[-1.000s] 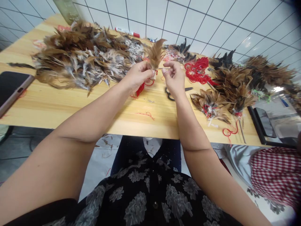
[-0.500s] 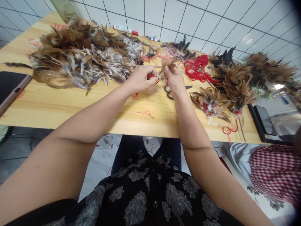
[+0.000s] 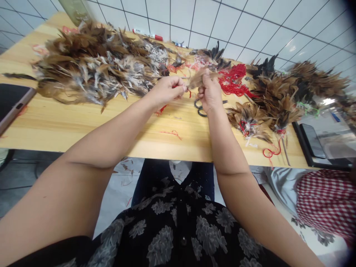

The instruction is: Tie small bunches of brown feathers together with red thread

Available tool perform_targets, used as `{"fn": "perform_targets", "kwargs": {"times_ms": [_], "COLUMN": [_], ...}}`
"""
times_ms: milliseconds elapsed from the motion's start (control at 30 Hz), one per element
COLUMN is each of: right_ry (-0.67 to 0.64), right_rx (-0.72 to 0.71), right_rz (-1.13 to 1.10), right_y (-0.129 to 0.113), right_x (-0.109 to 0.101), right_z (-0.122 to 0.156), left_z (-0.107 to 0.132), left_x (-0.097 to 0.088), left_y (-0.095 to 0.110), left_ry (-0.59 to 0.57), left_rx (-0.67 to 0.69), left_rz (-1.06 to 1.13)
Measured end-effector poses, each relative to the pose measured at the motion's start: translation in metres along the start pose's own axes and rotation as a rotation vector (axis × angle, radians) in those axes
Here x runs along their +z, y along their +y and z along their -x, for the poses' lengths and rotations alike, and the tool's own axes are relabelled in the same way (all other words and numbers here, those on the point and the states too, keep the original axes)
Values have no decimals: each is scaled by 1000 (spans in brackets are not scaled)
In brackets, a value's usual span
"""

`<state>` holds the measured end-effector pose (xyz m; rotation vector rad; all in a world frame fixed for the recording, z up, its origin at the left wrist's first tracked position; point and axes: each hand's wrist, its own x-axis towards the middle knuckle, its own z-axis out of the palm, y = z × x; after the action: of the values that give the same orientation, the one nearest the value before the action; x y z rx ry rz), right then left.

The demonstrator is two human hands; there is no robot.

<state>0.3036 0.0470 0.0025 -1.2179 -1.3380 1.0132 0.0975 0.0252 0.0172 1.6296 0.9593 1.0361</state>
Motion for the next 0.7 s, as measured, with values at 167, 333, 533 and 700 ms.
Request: {"fn": "perform_targets", "kwargs": {"times_ms": [167, 333, 533, 700], "right_ry": [16, -154, -69, -49], "right_rx": [26, -47, -82, -95], "right_rz": [-89, 24, 185, 233], "right_y": [-18, -26, -7, 9], "right_x": [-10, 2, 4, 5], "right_z": [17, 27, 16, 5], "left_z": [-3, -2, 2, 3], "left_x": [-3, -3, 2, 7], "left_y": [-5, -6, 0, 2], "left_ry": [-34, -43, -84, -52], "left_rx": [-72, -65, -104, -134], "left_rz": [255, 225, 141, 81]}}
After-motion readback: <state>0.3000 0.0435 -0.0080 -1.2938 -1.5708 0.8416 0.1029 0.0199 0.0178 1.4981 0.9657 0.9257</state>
